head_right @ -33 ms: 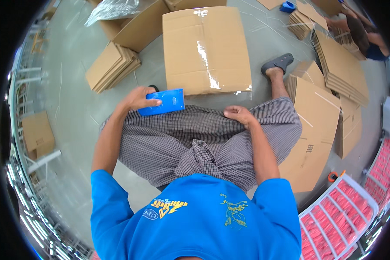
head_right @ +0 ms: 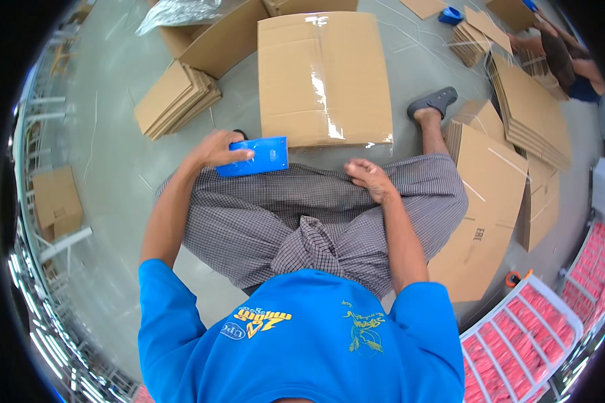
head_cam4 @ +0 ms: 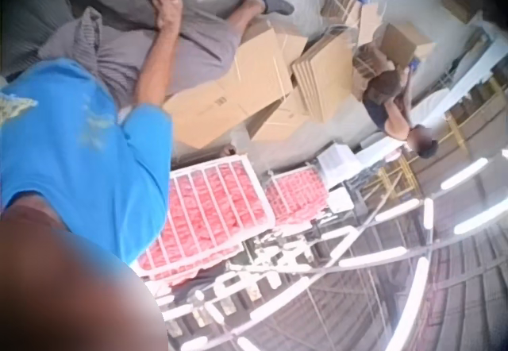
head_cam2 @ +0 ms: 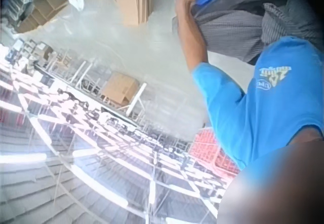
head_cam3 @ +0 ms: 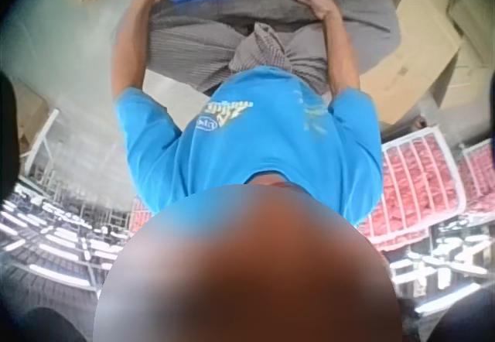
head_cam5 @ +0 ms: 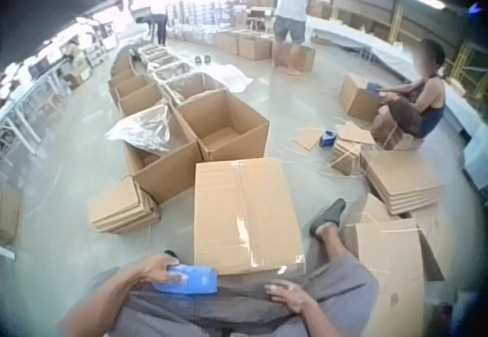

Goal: The person sits on the floor and assembles flat cardboard sheets into boxes, then seals them with packing tape using a handheld dispenser. The person repeatedly folds flaps, applies tape, and places finished boxes aside.

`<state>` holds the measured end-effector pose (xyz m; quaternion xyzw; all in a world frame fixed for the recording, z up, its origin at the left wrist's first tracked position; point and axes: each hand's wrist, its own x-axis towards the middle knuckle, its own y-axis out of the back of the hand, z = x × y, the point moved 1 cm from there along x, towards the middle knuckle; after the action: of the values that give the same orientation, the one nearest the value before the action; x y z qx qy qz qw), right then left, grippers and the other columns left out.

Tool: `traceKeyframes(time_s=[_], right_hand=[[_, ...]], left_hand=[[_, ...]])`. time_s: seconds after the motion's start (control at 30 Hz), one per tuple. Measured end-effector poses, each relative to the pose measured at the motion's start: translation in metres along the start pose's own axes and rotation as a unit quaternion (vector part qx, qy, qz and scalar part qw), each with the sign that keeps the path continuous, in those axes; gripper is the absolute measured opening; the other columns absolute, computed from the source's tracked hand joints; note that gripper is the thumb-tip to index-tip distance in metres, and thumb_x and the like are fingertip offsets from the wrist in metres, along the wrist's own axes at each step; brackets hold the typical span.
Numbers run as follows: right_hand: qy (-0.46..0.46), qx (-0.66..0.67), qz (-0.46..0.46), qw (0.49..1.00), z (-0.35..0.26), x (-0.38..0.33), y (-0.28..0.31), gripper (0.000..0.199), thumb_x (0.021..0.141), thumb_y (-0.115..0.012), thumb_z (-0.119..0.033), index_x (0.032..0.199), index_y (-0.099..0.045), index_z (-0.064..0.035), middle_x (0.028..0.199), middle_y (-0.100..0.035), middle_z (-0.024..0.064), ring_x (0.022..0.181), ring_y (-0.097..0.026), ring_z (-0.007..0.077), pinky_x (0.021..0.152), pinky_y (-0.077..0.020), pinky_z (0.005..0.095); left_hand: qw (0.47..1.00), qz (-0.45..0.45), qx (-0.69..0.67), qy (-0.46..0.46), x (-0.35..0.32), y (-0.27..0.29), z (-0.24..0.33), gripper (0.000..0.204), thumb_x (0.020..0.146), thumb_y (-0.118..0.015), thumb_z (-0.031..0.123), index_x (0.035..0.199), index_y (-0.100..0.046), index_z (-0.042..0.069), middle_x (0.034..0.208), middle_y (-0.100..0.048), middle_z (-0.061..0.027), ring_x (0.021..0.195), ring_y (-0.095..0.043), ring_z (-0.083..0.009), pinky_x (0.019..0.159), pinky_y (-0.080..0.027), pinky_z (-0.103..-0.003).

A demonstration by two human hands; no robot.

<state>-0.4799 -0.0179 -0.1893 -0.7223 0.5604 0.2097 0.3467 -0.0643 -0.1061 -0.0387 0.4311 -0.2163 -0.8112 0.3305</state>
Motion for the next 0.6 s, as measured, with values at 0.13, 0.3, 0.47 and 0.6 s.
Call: traceKeyframes(time_s=[0.13,0.3,0.47,0.6], right_hand=[[0.085,0.361,0.243,0.896,-0.023,0.012,-0.05,0.057,0.077,-0.082,-0.04,0.112,-0.056,-0.0034,0.091,-0.064,0.0051,0.091,-0.062,0.0195,0.085,-0.0523,0.037],[0.105,0.33,0.374,0.861,-0.036,0.028,-0.045,0.042,0.075,-0.085,-0.037,0.093,-0.059,-0.0089,0.078,-0.06,-0.0002,0.069,-0.061,0.0143,0.068,-0.0556,0.0322],[0.092,0.321,0.357,0.872,-0.038,0.02,-0.03,0.036,0.077,-0.084,-0.035,0.09,-0.062,-0.01,0.077,-0.06,-0.0011,0.067,-0.061,0.0126,0.063,-0.055,0.0264],[0.078,0.318,0.355,0.876,-0.042,0.016,-0.03,0.037,0.077,-0.084,-0.037,0.091,-0.062,-0.0106,0.079,-0.06,-0.0017,0.069,-0.061,0.0114,0.061,-0.0541,0.024]], left_hand=[[0.996,0.05,0.066,-0.034,0.004,-0.003,-0.001,0.07,0.077,-0.057,0.072,0.076,-0.067,0.003,0.065,-0.063,-0.0148,0.061,-0.062,-0.0296,0.057,-0.047,-0.042],[0.992,0.048,0.099,-0.063,-0.006,0.004,-0.005,0.07,0.077,-0.055,0.072,0.075,-0.069,0.004,0.068,-0.065,-0.0155,0.063,-0.063,-0.0324,0.064,-0.049,-0.044],[0.986,0.019,0.167,-0.006,-0.056,0.038,-0.046,0.07,0.078,-0.052,0.073,0.076,-0.071,0.006,0.075,-0.067,-0.0147,0.075,-0.063,-0.0318,0.086,-0.043,-0.046],[0.974,-0.053,0.201,0.091,-0.066,0.042,-0.079,0.07,0.077,-0.052,0.074,0.09,-0.075,0.01,0.09,-0.071,-0.0143,0.086,-0.065,-0.0313,0.095,-0.038,-0.049]])
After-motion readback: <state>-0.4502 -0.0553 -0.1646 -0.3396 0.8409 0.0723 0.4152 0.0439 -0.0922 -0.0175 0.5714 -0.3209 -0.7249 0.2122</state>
